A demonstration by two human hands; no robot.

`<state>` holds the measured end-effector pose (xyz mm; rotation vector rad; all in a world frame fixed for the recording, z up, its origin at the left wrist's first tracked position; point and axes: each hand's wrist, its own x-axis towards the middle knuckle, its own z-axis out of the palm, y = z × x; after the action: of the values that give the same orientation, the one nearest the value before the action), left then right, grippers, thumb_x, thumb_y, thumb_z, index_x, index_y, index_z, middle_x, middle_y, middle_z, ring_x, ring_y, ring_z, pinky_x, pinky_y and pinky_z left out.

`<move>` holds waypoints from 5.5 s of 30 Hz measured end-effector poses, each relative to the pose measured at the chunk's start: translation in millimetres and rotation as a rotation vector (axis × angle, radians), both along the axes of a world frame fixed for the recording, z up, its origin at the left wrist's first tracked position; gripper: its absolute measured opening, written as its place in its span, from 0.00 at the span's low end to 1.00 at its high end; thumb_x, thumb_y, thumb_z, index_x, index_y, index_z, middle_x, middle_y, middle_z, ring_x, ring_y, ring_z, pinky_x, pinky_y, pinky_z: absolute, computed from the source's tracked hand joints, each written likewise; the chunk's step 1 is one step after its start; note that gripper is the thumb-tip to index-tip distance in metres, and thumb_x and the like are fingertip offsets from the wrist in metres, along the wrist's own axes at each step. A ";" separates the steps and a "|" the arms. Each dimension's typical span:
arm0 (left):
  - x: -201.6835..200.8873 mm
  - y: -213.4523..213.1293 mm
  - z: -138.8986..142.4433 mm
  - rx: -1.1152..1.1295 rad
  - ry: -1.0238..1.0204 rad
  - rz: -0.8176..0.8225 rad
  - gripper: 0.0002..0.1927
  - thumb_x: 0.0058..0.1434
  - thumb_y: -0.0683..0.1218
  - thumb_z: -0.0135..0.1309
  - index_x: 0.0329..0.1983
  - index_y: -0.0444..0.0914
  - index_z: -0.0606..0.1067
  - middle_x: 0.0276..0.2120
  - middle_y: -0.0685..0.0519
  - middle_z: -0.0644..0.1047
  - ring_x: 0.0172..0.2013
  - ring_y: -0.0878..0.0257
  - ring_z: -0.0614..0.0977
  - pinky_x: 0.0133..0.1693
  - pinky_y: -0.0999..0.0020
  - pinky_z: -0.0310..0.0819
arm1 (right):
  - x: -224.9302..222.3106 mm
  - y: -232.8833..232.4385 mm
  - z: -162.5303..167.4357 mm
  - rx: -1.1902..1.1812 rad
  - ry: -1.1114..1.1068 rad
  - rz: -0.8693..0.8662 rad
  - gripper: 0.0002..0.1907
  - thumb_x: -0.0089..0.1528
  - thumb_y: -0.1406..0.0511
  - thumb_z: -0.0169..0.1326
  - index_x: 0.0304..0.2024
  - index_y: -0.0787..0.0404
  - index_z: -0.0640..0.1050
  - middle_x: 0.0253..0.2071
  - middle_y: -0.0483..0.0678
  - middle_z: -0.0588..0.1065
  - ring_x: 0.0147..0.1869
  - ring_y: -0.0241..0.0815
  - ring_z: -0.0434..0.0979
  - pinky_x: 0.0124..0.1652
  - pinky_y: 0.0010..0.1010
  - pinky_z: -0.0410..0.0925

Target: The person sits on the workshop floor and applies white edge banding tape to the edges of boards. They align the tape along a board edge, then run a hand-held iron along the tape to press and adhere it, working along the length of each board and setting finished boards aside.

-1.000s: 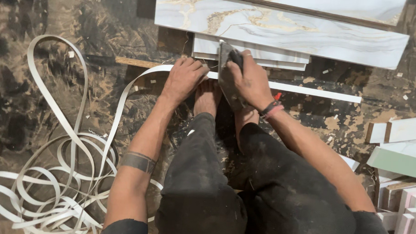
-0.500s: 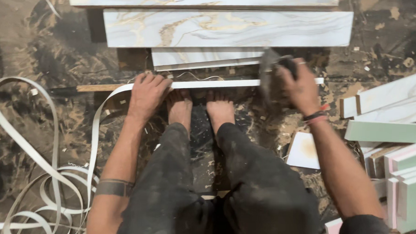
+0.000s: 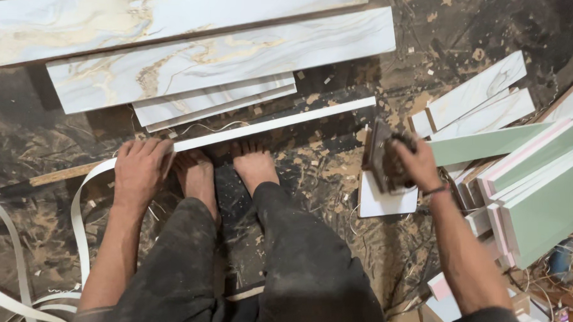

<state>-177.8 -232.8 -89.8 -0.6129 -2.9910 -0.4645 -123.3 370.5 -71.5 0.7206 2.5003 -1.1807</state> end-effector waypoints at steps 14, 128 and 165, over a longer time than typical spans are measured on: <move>0.0 10.5 -1.3 -0.014 -0.041 0.002 0.14 0.64 0.46 0.56 0.52 0.39 0.77 0.47 0.51 0.80 0.49 0.54 0.80 0.56 0.55 0.68 | -78.1 -37.8 -2.6 0.511 0.466 0.624 0.25 0.76 0.48 0.45 0.50 0.61 0.79 0.52 0.57 0.79 0.60 0.57 0.76 0.58 0.47 0.68; 5.7 -13.6 -4.0 0.007 -0.113 0.076 0.10 0.64 0.47 0.56 0.48 0.42 0.78 0.40 0.53 0.80 0.44 0.54 0.81 0.50 0.55 0.73 | -118.4 -68.3 -13.7 -0.451 -0.129 -0.363 0.09 0.65 0.64 0.59 0.48 0.55 0.80 0.39 0.41 0.80 0.42 0.34 0.82 0.40 0.28 0.75; -5.2 -19.4 -14.5 0.084 -0.159 0.033 0.13 0.59 0.41 0.54 0.48 0.38 0.77 0.45 0.51 0.80 0.46 0.51 0.81 0.45 0.56 0.77 | -123.3 -373.6 -60.0 0.349 0.473 0.970 0.24 0.67 0.47 0.50 0.38 0.60 0.81 0.35 0.54 0.80 0.41 0.53 0.81 0.39 0.46 0.70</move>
<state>-183.0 -252.2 -104.3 -0.5429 -3.1041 -0.6633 -246.6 -3.1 -131.6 -0.7678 2.8387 -0.5791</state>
